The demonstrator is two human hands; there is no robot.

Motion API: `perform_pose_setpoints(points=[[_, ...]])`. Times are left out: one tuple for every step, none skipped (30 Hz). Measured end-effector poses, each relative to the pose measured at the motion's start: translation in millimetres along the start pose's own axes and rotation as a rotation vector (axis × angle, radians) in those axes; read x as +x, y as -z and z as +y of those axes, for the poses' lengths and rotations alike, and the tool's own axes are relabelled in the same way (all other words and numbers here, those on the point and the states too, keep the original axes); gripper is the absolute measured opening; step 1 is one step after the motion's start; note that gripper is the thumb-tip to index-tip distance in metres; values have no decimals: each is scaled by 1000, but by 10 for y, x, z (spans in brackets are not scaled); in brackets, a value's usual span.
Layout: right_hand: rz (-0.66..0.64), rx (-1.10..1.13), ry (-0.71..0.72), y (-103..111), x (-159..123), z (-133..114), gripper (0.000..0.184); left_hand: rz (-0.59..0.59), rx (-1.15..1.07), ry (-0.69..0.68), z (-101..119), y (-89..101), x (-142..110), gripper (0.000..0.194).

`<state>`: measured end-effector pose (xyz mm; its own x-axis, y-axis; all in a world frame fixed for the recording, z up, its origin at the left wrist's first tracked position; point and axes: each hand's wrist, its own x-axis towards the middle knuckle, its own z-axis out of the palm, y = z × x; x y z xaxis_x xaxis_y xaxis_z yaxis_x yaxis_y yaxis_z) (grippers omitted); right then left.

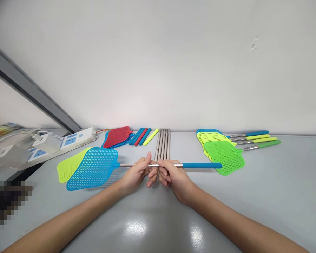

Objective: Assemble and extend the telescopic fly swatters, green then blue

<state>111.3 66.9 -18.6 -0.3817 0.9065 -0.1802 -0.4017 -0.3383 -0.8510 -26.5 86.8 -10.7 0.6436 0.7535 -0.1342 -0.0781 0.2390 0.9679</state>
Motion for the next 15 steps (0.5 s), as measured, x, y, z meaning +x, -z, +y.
perform_pose_setpoints(points=[[2,1,-5,2,-1,-10,39,4,2,3,1,0,1,62],[5,3,-12,5,-1,-20,39,8,-1,8,2,0,2,62],[11,5,-18,8,-1,-30,40,10,-6,12,1,0,5,62],[18,8,-26,11,-1,-40,40,12,-14,15,0,0,8,62],[25,9,-34,14,1,-48,41,14,-24,18,-1,0,11,62],[31,12,-42,17,4,-56,41,16,-34,21,-2,1,13,62],[37,14,-48,20,8,-62,41,18,-44,25,-2,2,15,61],[43,14,-51,23,12,-69,41,20,-54,29,-1,4,16,61],[49,12,-52,26,17,-76,41,21,-63,32,0,7,15,61],[55,7,-51,29,22,-83,41,23,-73,35,3,11,14,60],[62,0,-49,31,26,-91,41,25,-81,37,6,16,12,60],[68,-8,-46,33,29,-99,41,28,-89,37,10,21,10,60],[75,-14,-43,35,31,-108,41,30,-97,38,14,28,8,59],[80,-18,-38,38,32,-116,41,33,-104,40,18,34,5,59],[84,-19,-34,41,31,-124,41,33,-109,42,22,41,3,59]])
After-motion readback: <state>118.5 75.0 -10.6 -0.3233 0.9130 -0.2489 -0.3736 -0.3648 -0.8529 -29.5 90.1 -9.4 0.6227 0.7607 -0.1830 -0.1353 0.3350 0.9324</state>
